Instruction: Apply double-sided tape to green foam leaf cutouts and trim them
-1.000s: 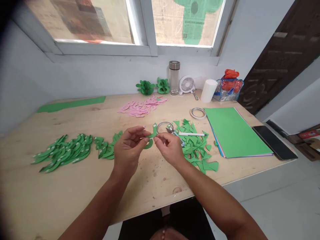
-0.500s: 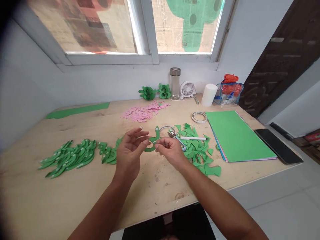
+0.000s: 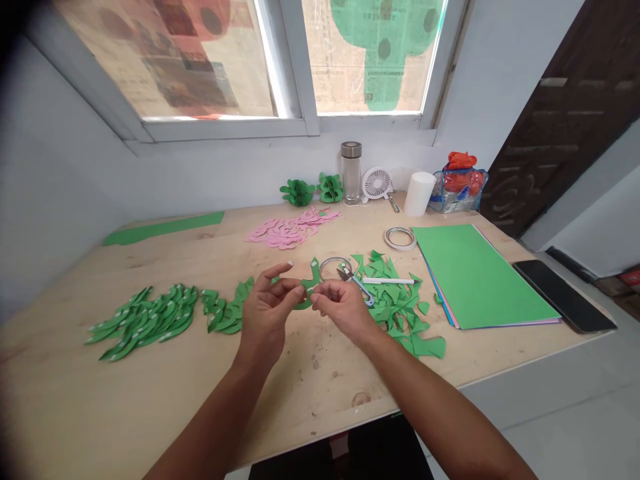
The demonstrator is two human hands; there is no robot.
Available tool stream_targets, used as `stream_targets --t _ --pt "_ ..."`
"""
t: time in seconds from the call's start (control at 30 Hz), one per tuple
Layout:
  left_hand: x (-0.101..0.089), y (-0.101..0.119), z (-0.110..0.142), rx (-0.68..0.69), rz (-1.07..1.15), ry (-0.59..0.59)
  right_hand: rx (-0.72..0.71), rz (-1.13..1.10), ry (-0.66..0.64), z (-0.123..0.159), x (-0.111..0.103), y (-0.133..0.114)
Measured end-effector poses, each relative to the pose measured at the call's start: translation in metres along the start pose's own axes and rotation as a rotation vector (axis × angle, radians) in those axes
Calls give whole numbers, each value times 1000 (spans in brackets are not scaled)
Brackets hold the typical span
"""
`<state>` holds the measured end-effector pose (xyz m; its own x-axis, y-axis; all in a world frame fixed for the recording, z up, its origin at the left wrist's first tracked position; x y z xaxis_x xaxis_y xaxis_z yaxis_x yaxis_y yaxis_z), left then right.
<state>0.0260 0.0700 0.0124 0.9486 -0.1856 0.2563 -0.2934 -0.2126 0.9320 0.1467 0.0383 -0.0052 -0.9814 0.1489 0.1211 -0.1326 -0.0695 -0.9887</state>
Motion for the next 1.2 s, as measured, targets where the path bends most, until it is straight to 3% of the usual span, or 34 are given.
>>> stream_targets --t 0.2,0.5,0.63,0.8,0.97,1.07,1.2 --pt "-2 4 1 47 -66 6 52 -59 86 -1 -9 1" --pt "0 1 2 68 -101 -17 126 -277 4 -5 -8 15" --pt "2 1 4 77 -117 -12 128 -272 -10 -5 -6 13" --pt "-3 1 4 71 -104 41 78 -170 35 -5 -8 11" --pt "-8 -6 2 3 -24 103 -111 145 198 3 -16 -9" --pt "-6 -9 2 -15 12 98 -221 309 277 11 -16 -23" --pt "-1 -9 5 -21 39 67 -279 357 303 14 -15 -29"
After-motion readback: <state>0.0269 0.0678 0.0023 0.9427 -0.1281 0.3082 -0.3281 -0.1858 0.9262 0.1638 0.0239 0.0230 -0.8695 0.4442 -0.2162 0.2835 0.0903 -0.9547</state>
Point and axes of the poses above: each hand's wrist, its own z-axis away from the middle knuckle, its own x-axis out of the palm, y = z × x, the point moved 9 cm from there along -z, towards the middle knuckle, and after that the axes turned 10 degrees about x, right-handed, at the moved point
